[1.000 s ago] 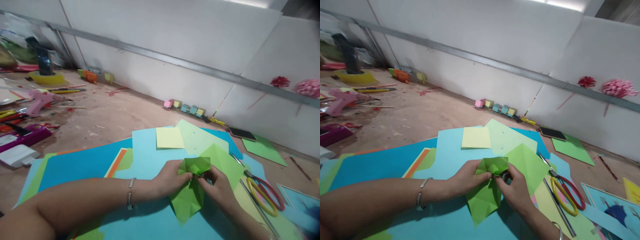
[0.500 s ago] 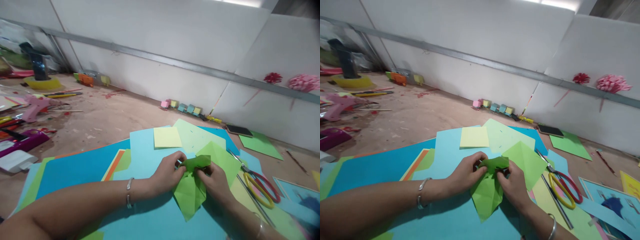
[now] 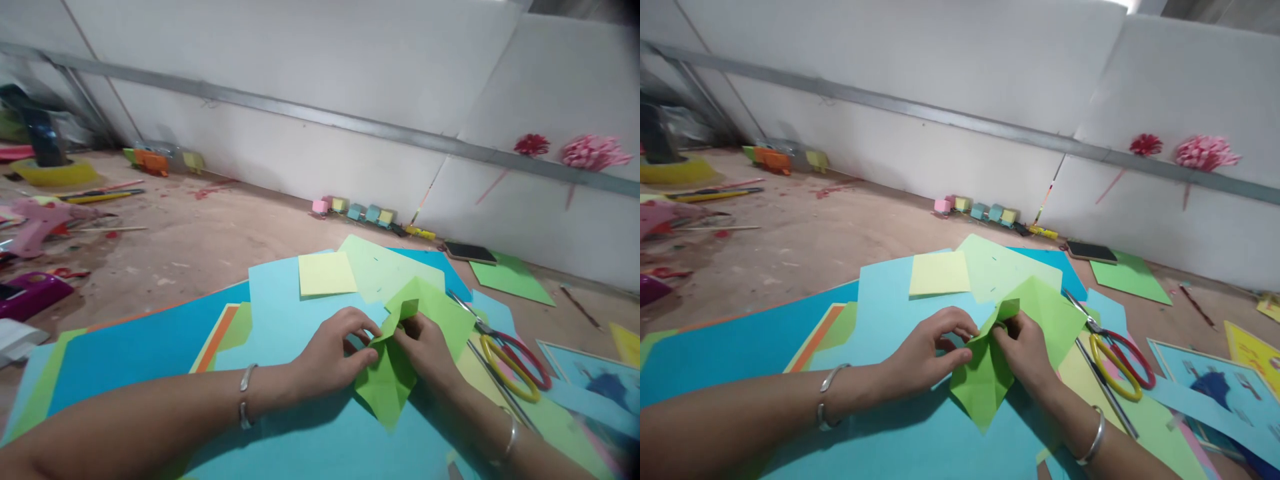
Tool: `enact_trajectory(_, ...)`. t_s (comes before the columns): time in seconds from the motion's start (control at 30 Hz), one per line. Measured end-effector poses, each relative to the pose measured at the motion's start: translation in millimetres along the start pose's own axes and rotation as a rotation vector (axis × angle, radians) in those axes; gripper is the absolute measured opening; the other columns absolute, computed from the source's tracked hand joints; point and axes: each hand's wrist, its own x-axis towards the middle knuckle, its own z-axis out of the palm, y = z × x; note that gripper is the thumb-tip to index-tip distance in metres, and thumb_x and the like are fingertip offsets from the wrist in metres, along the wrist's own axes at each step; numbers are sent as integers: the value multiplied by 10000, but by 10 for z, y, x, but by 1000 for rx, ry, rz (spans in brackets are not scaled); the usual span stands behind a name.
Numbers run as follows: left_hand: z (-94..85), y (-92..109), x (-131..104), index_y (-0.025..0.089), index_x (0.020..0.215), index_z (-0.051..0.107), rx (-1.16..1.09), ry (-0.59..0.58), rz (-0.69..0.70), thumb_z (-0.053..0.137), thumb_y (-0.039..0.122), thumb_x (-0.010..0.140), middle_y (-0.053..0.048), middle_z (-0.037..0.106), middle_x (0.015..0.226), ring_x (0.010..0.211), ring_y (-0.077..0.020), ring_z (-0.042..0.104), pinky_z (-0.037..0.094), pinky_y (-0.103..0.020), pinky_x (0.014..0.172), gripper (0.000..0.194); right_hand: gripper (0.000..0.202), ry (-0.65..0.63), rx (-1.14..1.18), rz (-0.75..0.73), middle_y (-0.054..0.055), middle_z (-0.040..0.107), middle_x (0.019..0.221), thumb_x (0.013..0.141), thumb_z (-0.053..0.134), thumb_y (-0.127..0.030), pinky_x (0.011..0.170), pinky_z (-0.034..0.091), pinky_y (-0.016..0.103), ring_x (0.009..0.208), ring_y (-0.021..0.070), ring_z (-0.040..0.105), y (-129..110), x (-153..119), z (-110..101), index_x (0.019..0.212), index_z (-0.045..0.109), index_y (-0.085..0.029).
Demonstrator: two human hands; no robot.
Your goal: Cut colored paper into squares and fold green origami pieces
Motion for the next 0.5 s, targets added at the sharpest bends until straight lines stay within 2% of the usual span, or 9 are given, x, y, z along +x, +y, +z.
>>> enact_trajectory(0.13, -10, 8, -4, 182, 910, 648, 23, -15, 14, 621, 160, 752, -60, 566, 1014, 851, -156, 592, 517, -242, 645, 162, 203, -50, -33, -57, 63, 658, 700, 708, 642, -349, 591, 446, 298, 672, 198, 577, -2, -18, 4, 756, 632, -152)
enact_trajectory(0.3, -21, -63, 52, 173, 917, 649, -4, 15, -61, 653, 252, 766, -71, 552, 1012, 862, -174, 592, 502, -268, 668, 171, 155, -108, -103, -191, 26, 601, 665, 760, 593, -298, 565, 415, 272, 637, 163, 533, 6, -9, -9, 728, 648, -156)
enact_trajectory(0.37, -21, -99, 83, 162, 877, 644, -33, 35, -105, 656, 294, 774, -67, 569, 944, 828, -176, 587, 491, -290, 698, 168, 155, -142, -134, -231, 25, 599, 678, 775, 602, -294, 564, 414, 270, 637, 158, 530, -10, -13, -19, 738, 661, -156)
enact_trajectory(0.5, -19, -129, 126, 151, 818, 629, -101, 16, -210, 666, 318, 767, -38, 596, 765, 697, -156, 543, 442, -291, 659, 179, 151, -184, -212, -270, 31, 622, 702, 794, 640, -306, 573, 412, 281, 647, 164, 532, -52, -48, -30, 780, 686, -163)
